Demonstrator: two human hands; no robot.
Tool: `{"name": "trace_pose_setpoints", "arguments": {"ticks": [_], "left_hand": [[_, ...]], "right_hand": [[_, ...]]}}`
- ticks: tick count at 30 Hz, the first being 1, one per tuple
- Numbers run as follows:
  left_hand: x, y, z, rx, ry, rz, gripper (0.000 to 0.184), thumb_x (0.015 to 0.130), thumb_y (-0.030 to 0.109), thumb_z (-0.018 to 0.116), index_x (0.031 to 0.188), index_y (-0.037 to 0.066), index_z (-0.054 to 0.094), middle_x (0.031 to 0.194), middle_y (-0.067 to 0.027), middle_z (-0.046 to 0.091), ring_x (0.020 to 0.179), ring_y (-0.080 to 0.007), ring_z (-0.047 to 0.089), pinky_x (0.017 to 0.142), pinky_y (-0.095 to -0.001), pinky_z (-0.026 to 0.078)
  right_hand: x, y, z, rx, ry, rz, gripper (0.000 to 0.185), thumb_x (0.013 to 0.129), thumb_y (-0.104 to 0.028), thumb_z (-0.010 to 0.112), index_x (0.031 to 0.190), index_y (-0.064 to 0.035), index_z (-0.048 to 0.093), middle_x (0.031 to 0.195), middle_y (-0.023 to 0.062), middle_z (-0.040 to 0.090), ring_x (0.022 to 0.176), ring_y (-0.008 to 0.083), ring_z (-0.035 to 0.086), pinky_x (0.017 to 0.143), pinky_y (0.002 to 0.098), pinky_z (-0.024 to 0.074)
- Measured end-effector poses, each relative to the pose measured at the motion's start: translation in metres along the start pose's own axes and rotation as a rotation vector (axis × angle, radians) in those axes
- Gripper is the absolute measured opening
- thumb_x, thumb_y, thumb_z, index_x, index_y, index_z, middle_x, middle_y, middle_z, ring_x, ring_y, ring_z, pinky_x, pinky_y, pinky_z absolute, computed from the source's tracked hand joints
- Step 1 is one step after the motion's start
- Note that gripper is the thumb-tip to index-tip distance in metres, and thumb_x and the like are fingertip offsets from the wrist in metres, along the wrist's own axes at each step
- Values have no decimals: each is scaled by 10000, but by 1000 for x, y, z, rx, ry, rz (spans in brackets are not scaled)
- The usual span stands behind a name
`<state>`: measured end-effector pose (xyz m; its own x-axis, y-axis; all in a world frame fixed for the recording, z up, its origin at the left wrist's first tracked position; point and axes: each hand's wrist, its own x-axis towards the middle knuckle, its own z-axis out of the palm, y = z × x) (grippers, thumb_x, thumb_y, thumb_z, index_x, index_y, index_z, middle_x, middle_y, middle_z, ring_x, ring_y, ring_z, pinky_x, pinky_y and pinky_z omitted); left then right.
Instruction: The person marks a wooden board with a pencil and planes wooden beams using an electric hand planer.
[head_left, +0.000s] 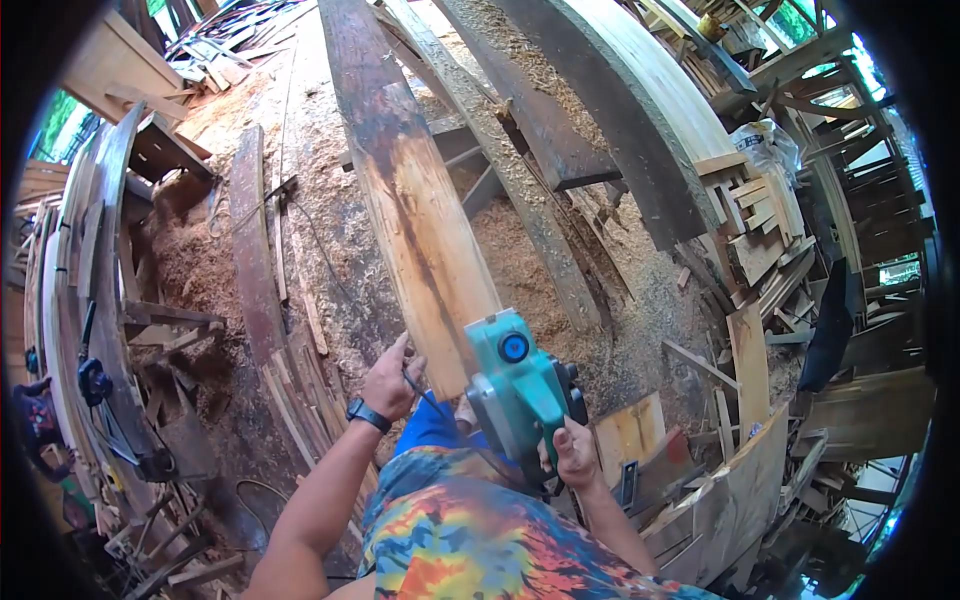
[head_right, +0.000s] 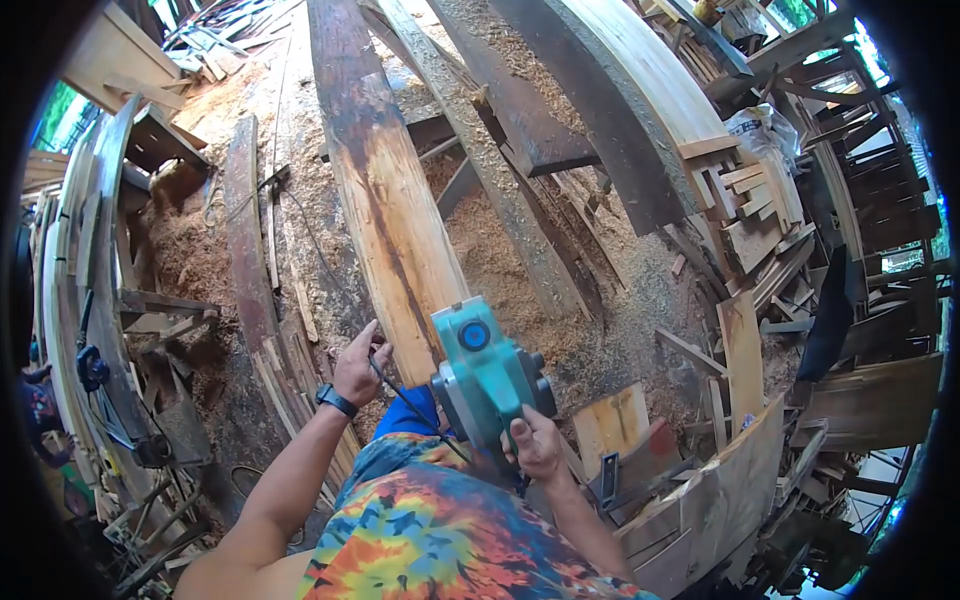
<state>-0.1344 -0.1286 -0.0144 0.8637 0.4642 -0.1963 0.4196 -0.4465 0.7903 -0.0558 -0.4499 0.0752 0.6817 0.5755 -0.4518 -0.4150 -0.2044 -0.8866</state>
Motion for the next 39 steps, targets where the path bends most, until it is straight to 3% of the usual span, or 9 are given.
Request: {"name": "trace_pose_setpoints", "arguments": {"ticks": [9,13,16,25,30,33,34,37,39], "left_hand": [[21,-11,1,-65,85,33,539,965,242,633,1412,-17,480,965,-203,685,860,-359,680,756,-445,541],[59,-8,-14,-71,186,-7,359,961,271,645,1186,-8,624,893,-207,686,807,-360,678,729,-445,532],[91,-10,-30,-60,177,-103,299,925,301,689,890,5,667,813,-222,673,753,-372,669,687,-450,516],[121,-8,-45,1,111,-47,284,824,245,783,730,1,672,652,-206,629,617,-367,638,592,-449,492],[126,3,-54,17,17,-180,323,817,303,789,746,2,694,755,-239,663,726,-417,665,653,-474,519],[127,6,-57,-49,-15,-236,273,823,261,771,756,7,696,750,-228,667,707,-396,668,651,-460,518],[127,5,-57,-66,3,-221,303,791,224,816,712,-18,653,627,-219,595,598,-354,609,573,-424,467],[125,-22,-47,-103,116,-163,315,831,253,805,710,-3,667,623,-119,658,601,-206,645,557,-350,487],[133,-26,-62,-207,114,-307,316,870,271,782,736,0,686,651,-77,678,611,-154,636,568,-322,495]], "right_hand": [[60,-30,20,21,-13,-4,644,939,-664,559,1072,-35,592,666,25,557,549,85,521,486,236,415],[135,-71,44,-48,-4,-64,554,1006,-582,510,1016,-35,599,634,22,550,508,91,515,462,244,403],[205,-92,57,-126,-26,-115,653,979,-651,493,1048,-10,595,604,18,537,474,91,491,452,244,393],[407,-196,109,-161,-79,-139,673,958,-667,525,1007,-2,622,604,30,546,457,108,501,428,265,409],[530,-247,141,-139,-66,-211,634,958,-641,552,863,-17,616,578,55,559,429,134,513,395,304,418],[605,-284,164,-91,-38,-212,623,948,-624,584,859,-9,624,609,79,583,445,154,536,404,327,436],[639,-293,172,-69,-22,-231,617,939,-614,607,859,-3,635,617,84,589,454,156,544,409,332,444],[676,-314,190,-113,-9,-290,540,919,-561,677,935,-24,620,647,37,552,492,140,521,438,318,451],[674,-309,189,-124,-53,-376,462,874,-447,775,1046,-30,674,671,37,567,490,148,531,442,314,473]]}}
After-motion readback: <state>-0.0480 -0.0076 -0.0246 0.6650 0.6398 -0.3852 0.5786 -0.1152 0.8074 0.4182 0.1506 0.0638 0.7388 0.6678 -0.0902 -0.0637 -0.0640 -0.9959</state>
